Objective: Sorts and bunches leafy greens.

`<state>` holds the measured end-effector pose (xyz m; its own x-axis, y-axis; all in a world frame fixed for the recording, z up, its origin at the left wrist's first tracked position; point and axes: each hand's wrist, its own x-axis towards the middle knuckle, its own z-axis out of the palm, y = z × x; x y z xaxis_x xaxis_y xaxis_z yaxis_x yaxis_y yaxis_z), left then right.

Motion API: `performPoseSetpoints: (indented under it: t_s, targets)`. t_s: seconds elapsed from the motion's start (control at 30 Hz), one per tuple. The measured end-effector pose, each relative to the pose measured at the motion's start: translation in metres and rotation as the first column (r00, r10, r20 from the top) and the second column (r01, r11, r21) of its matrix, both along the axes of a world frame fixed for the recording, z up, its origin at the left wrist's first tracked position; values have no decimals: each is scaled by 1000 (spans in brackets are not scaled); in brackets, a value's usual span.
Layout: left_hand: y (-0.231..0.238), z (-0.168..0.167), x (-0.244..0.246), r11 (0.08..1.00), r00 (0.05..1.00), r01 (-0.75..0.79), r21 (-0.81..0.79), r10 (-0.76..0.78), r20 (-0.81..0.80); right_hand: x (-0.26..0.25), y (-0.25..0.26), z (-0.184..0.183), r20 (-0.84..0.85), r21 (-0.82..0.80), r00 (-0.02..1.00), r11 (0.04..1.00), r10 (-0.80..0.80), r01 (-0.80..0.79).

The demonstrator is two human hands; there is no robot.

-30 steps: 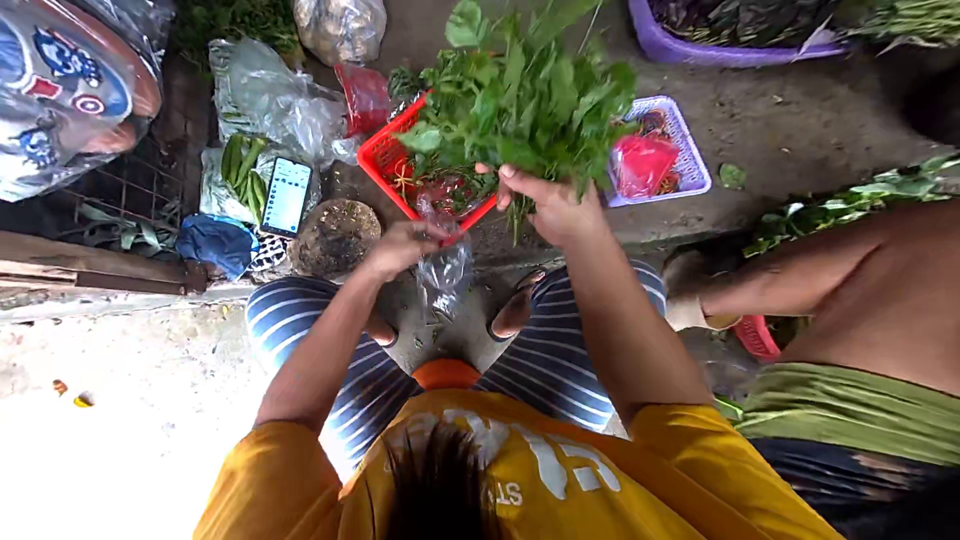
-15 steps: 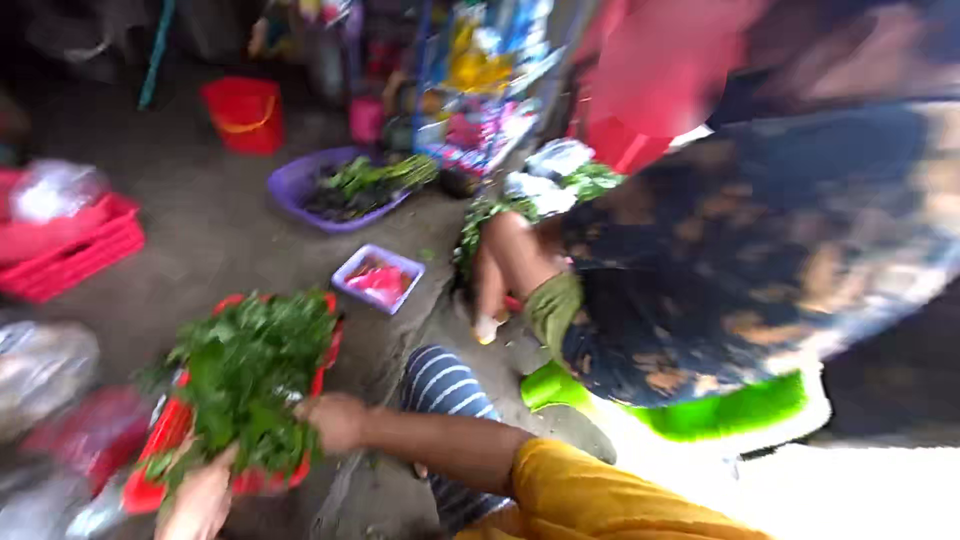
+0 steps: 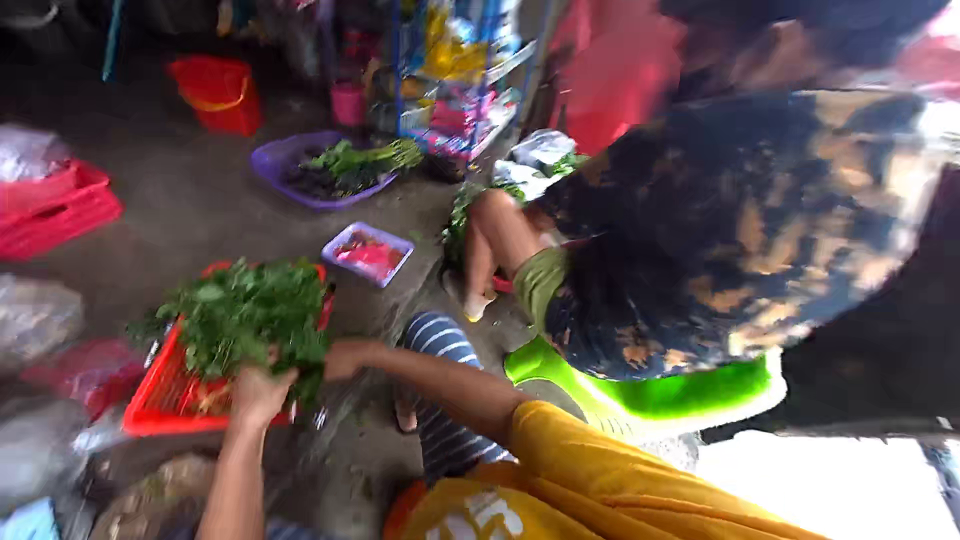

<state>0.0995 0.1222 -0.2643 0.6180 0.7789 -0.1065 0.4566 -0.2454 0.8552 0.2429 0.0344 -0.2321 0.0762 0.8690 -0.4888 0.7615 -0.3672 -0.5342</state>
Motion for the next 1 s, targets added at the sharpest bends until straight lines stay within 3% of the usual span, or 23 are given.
performPoseSetpoints:
  t_s: [0.1,0.2,0.33,0.4,0.5,0.6,0.67,0.7,0.77,0.87,0.93,0.97,1.0]
  targets:
    - [9,-2,2,992,984,-122,-8,120,-129,0,6,-28,-62,218,998,976,5,9]
    - [23,-28,-8,986,981,-164,11,164,-100,-20,11,-64,186,245,981,964,52,-98]
    - [35,-36,-31,988,993,-91,-122,100,67,-36,21,-68,454,22,863,965,223,-261]
    - [38,-40,-33,999,993,44,-12,-42,106,-45,30,-66,506,-91,810,952,297,-293]
    - [20,-41,-26,975,982,170,141,-180,64,-53,44,-60,460,-201,854,965,243,-166]
    - [-1,-46,-22,948,973,228,224,-232,-9,-30,67,-63,268,-75,951,987,156,-141]
    - [-3,-51,-22,943,980,198,269,-180,-89,-19,72,-60,-9,20,994,993,113,-113]
    - [-1,-52,-23,939,982,174,298,-142,-125,-13,69,-61,-229,50,972,998,49,-38]
    - [0,-52,-29,920,984,150,361,-102,-148,-3,53,-62,-657,57,748,982,-99,180]
    - [-14,-49,-31,904,991,130,406,-125,-38,-14,30,-66,-857,30,444,836,-261,548]
    - [-24,-46,-27,904,983,139,403,-176,54,-27,29,-71,-889,8,339,731,-307,682]
    - [-27,-46,-26,897,976,147,418,-201,88,-33,31,-72,-891,20,336,714,-305,699]
    - [-30,-45,-25,885,967,165,436,-231,103,-34,33,-79,-875,89,410,745,-259,661]
